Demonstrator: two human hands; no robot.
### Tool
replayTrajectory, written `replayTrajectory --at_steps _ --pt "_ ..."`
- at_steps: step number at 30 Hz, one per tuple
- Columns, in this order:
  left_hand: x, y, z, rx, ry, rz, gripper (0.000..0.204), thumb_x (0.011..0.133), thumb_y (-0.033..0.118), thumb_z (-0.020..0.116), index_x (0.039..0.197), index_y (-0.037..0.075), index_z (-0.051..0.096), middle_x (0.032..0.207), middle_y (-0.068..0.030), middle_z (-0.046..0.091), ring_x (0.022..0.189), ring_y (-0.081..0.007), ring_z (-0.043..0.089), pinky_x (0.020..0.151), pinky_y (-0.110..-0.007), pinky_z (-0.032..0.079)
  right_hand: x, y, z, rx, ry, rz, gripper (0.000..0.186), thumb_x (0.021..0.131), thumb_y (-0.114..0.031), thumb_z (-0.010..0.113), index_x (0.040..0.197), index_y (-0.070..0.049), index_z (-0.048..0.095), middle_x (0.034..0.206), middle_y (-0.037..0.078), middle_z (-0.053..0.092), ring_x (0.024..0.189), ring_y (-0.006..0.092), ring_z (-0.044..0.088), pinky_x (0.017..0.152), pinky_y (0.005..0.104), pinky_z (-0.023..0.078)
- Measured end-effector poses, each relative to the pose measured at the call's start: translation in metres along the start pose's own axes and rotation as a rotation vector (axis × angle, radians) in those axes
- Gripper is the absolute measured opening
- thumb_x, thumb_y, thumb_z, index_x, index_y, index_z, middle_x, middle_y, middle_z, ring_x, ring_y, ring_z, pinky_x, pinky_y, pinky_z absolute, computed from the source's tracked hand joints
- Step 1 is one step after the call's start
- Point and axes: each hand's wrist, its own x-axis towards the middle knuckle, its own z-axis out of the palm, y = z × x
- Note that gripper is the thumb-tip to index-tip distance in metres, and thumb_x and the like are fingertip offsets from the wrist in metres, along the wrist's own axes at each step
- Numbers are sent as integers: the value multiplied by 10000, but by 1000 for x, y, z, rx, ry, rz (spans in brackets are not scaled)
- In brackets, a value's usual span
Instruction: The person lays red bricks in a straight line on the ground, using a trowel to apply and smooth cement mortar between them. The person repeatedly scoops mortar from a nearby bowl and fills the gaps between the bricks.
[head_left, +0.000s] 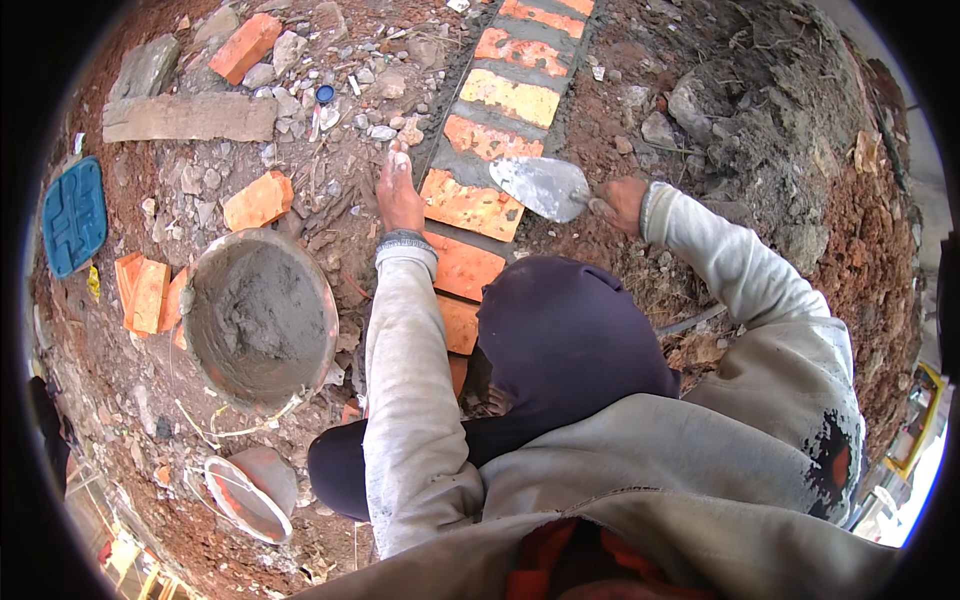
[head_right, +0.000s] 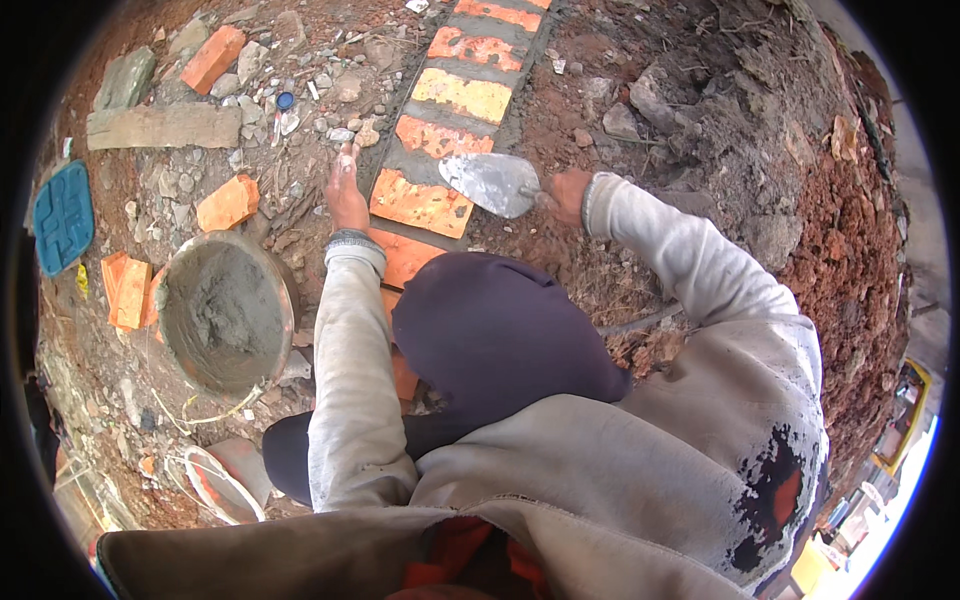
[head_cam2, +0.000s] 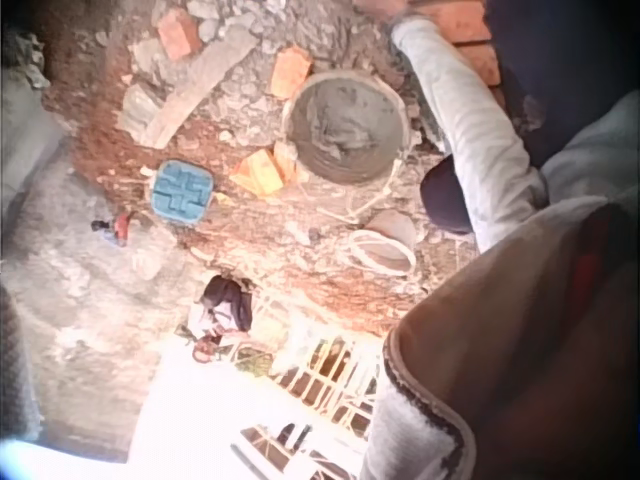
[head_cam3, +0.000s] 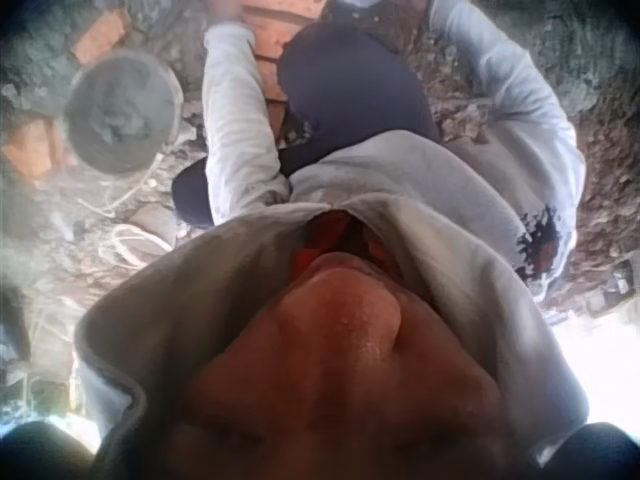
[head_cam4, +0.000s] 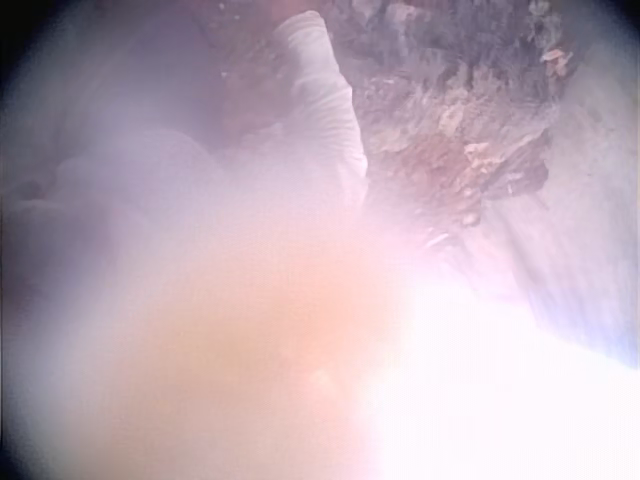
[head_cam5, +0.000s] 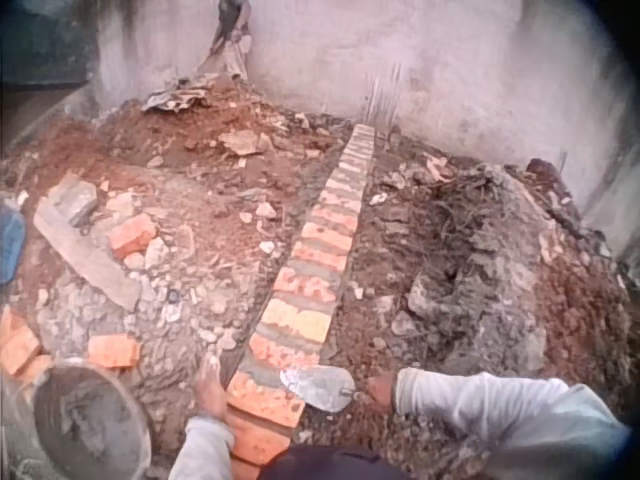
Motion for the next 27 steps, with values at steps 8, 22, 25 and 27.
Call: replayTrajectory --at_steps 8,22,25,27 --pt "-15 74 -36 -207 171 213 574 987 362 370 1345 -87 392 1343 -227 472 1267 -281 443 1075 -369 301 -17 -25 10 275 47 110 479 964 -398 400 1026 36 592 714 211 632 654 347 638 694 446 521" --pt "-201 162 -118 63 246 -259 541 981 307 374 1309 -121 412 1271 -252 527 1204 -300 501 1047 -380 347 -76 -63 13 1667 -333 501 306 928 -332 487 897 -65 633 705 93 630 485 266 558 493 411 490" --pt "-275 164 -144 83 249 -421 513 975 278 393 1299 -118 427 1251 -251 543 1199 -303 509 1050 -378 347 -70 -72 30 2326 -441 727 416 962 -422 371 776 -99 555 546 40 535 446 138 519 301 300 361" --pt "-312 169 -155 96 256 -537 502 977 277 398 1302 -104 435 1249 -246 548 1196 -299 513 1048 -378 348 -54 -61 79 2571 -507 622 387 960 -395 392 806 -81 559 604 67 573 453 151 527 300 303 366"
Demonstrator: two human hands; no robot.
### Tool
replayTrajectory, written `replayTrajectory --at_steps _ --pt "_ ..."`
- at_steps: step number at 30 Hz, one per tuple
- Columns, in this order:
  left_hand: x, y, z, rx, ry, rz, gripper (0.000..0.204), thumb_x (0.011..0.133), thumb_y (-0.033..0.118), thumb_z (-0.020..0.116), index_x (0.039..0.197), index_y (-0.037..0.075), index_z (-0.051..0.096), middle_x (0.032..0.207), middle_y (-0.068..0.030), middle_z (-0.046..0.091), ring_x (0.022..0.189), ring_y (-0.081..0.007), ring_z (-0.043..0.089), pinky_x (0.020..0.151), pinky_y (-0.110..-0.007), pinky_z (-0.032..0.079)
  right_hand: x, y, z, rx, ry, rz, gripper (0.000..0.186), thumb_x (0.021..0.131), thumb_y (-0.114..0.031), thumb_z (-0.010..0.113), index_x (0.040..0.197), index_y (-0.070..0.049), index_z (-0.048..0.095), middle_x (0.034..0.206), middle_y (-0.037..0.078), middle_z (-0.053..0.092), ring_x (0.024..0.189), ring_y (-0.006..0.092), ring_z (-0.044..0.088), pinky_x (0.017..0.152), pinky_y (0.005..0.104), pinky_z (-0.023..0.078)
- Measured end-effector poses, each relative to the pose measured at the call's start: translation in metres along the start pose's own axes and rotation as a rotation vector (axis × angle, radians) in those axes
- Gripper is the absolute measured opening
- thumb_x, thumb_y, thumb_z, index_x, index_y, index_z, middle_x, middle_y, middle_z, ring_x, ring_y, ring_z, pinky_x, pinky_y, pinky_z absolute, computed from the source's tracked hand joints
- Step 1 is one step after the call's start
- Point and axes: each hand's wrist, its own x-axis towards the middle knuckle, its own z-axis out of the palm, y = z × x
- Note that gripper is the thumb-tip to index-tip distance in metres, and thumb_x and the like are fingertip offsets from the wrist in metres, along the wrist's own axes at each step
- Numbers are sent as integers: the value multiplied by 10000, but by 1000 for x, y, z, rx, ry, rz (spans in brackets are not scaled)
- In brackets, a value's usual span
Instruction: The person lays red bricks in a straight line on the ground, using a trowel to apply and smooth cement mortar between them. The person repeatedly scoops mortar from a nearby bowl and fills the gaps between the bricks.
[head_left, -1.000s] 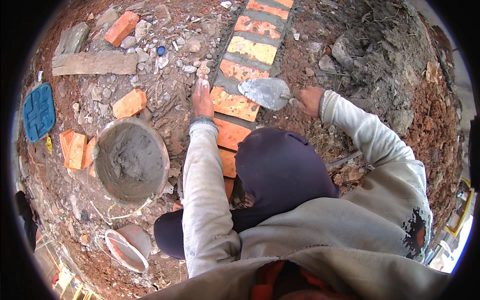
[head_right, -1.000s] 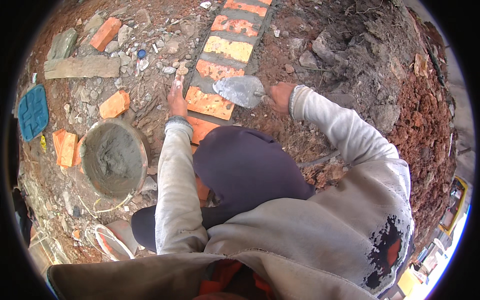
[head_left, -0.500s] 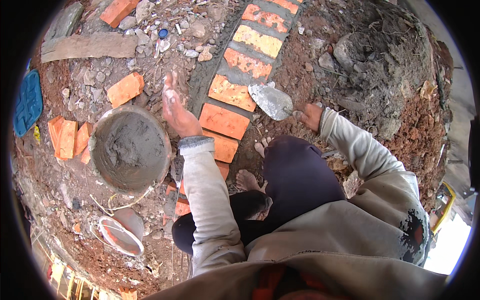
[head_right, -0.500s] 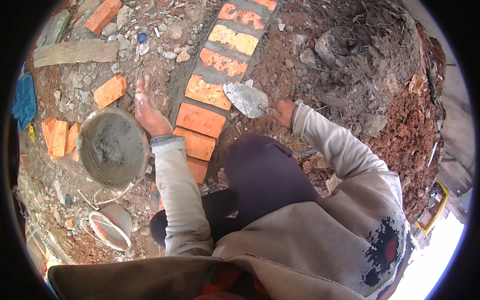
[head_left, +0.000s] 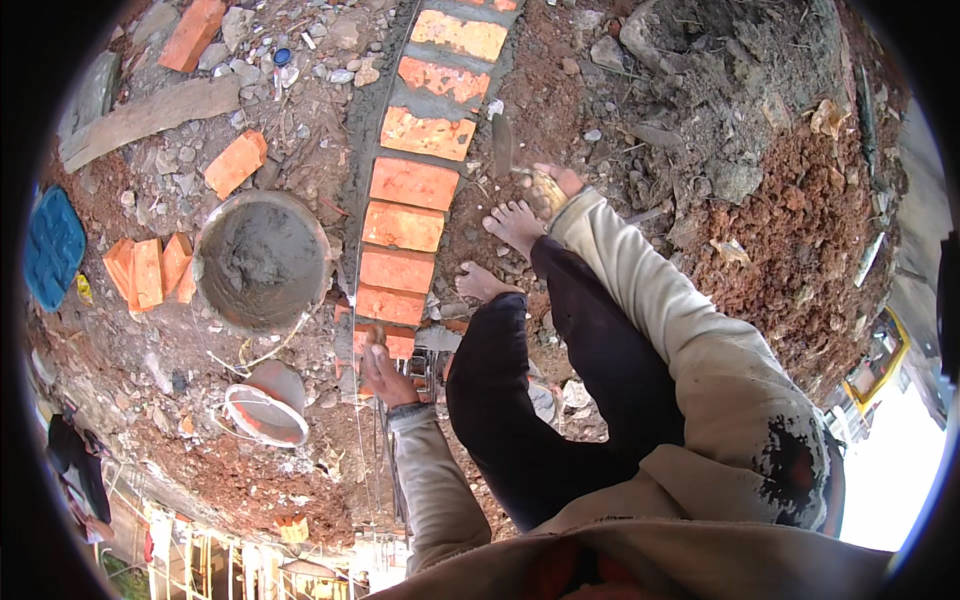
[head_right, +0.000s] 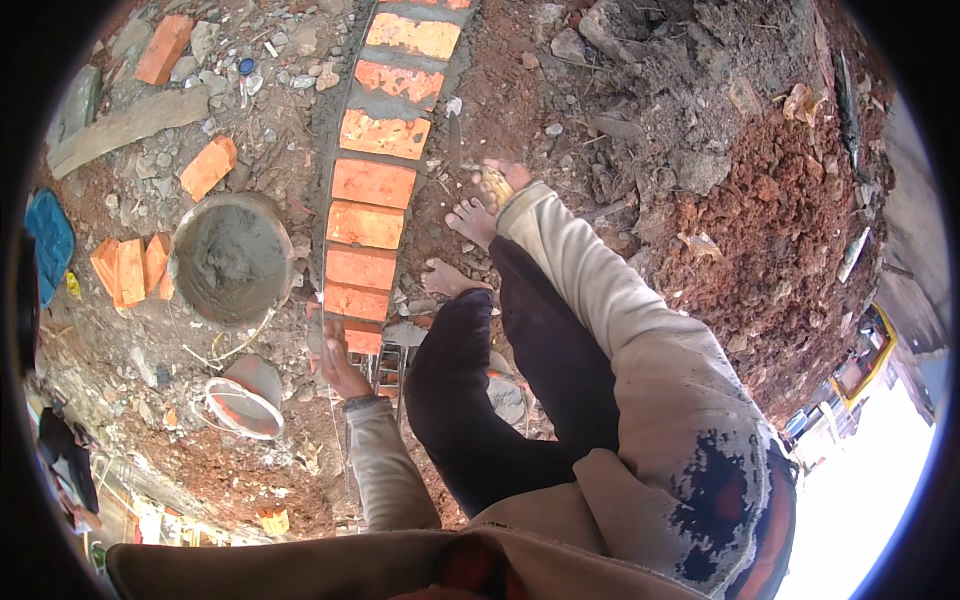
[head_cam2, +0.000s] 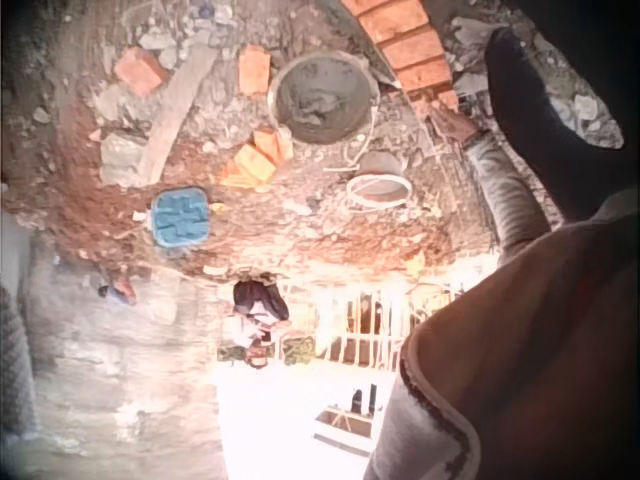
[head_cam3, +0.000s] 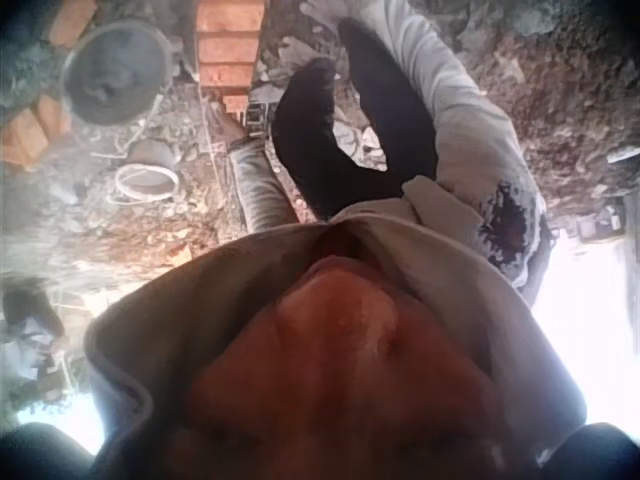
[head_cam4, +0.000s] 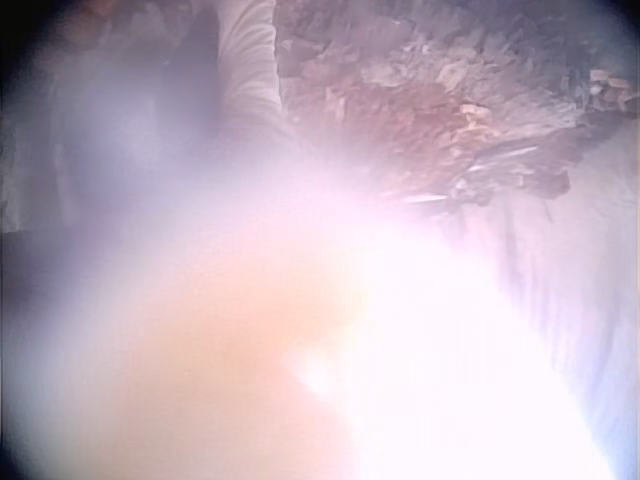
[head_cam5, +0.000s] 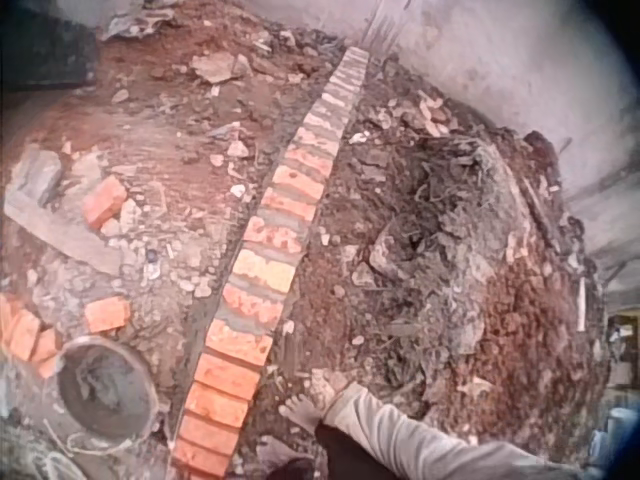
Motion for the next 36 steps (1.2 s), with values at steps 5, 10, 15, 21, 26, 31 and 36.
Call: replayTrajectory --at_steps 5,10,15,21,26,31,36 --pt "-73 -7 -7 46 52 -286 504 970 306 457 1304 -71 463 1249 -208 559 1140 -250 546 993 -358 396 24 -3 -4 56 -158 51 365 956 -379 408 820 -77 561 637 77 588 451 154 526 318 303 380" --pt "-91 -31 1 18 19 -297 439 981 232 430 1284 -82 480 1227 -193 564 1132 -253 545 989 -345 403 7 -4 1 -35 -157 87 343 952 -362 423 833 -74 563 670 87 602 450 157 524 336 302 394" --pt "-71 -42 -8 -66 74 -325 482 969 261 434 1304 -85 452 1225 -211 564 1118 -265 560 932 -342 432 -4 0 -1 -199 -137 103 321 949 -346 438 846 -70 565 702 97 617 448 160 522 354 302 408" --pt "5 -42 -59 -453 516 -385 589 958 390 433 1336 -58 376 1274 -222 499 1138 -315 505 1026 -419 358 -89 51 80 -1221 415 -323 309 918 -317 500 995 -24 560 830 159 644 604 246 605 575 391 513" --pt "116 -51 -119 -578 692 -338 667 881 493 520 1399 97 379 1383 -177 423 1186 -377 478 953 -495 398 -33 110 256 -2471 106 -799 455 895 -350 517 1172 9 479 1018 217 609 886 361 635 795 486 500" --pt "187 -2 -108 -46 723 -281 493 816 287 659 1081 -118 563 1016 -262 633 933 -373 627 818 -426 476 143 168 370 -3165 280 -583 304 892 -167 507 1147 -1 529 1141 221 595 1020 361 620 838 481 510" --pt "196 -37 -106 193 747 -368 404 804 271 627 979 -91 597 939 -276 640 909 -424 618 837 -446 466 199 231 320 -3293 196 -221 275 883 -126 513 1105 20 583 1114 236 618 1039 347 619 896 448 498"
